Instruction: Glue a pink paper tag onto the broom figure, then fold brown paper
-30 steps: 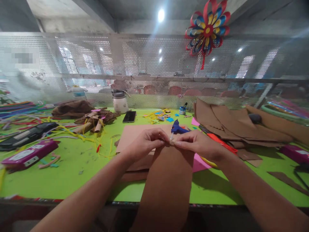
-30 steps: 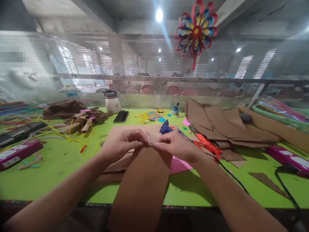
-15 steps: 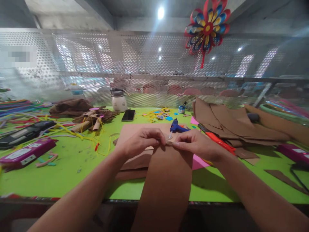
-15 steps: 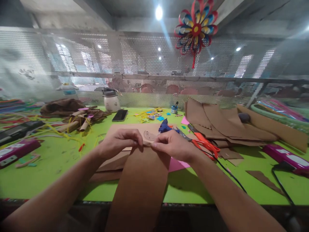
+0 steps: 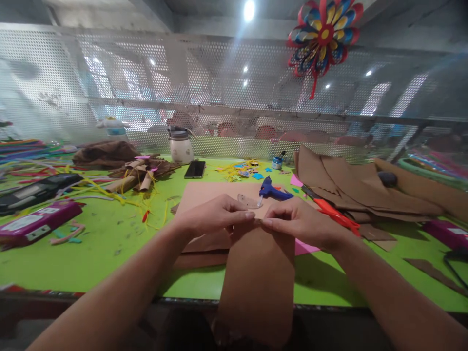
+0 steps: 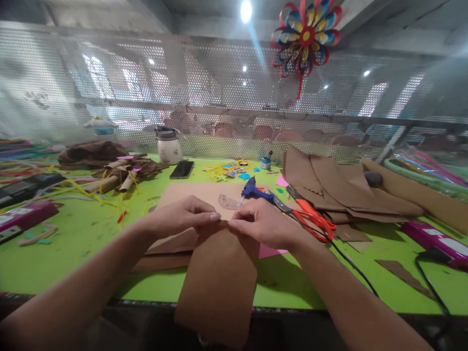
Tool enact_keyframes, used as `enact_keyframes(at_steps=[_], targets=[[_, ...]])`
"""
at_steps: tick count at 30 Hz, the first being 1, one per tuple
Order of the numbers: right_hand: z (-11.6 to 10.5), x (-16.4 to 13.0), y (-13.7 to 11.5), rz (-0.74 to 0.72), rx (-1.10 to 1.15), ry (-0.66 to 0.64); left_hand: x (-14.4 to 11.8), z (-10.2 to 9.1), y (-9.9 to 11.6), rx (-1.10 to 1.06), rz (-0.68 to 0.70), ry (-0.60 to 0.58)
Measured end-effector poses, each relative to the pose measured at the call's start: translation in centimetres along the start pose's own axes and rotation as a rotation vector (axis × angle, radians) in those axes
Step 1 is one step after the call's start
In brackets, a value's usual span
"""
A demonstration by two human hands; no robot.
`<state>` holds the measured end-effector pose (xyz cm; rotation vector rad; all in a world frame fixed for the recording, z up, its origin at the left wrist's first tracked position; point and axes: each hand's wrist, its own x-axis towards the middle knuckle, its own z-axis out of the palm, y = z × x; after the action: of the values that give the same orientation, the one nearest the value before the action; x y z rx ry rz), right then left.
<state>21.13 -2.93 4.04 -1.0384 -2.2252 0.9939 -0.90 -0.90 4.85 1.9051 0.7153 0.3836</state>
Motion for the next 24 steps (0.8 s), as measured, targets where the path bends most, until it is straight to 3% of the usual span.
enact_keyframes(at_steps=[3, 11, 17, 24], targets=[[-0.11, -0.13, -0.08, 0.016, -0.017, -0.014, -0.19, 0.02, 0.36, -0.011, -0.038, -0.049], [-0.56, -0.28, -0.24, 0.017, -0.094, -0.043, -0.21, 0.03, 0.39, 0.172, -0.040, -0.008], [-0.90, -0.26, -0.17, 0.032, -0.118, -0.096, -0.30, 0.12, 0.62, 0.173, -0.063, -0.079], [-0.87, -0.13, 0.14, 0.037, -0.033, -0.100, -0.08, 0.05, 0.22, 0.116, -0.083, -0.081]])
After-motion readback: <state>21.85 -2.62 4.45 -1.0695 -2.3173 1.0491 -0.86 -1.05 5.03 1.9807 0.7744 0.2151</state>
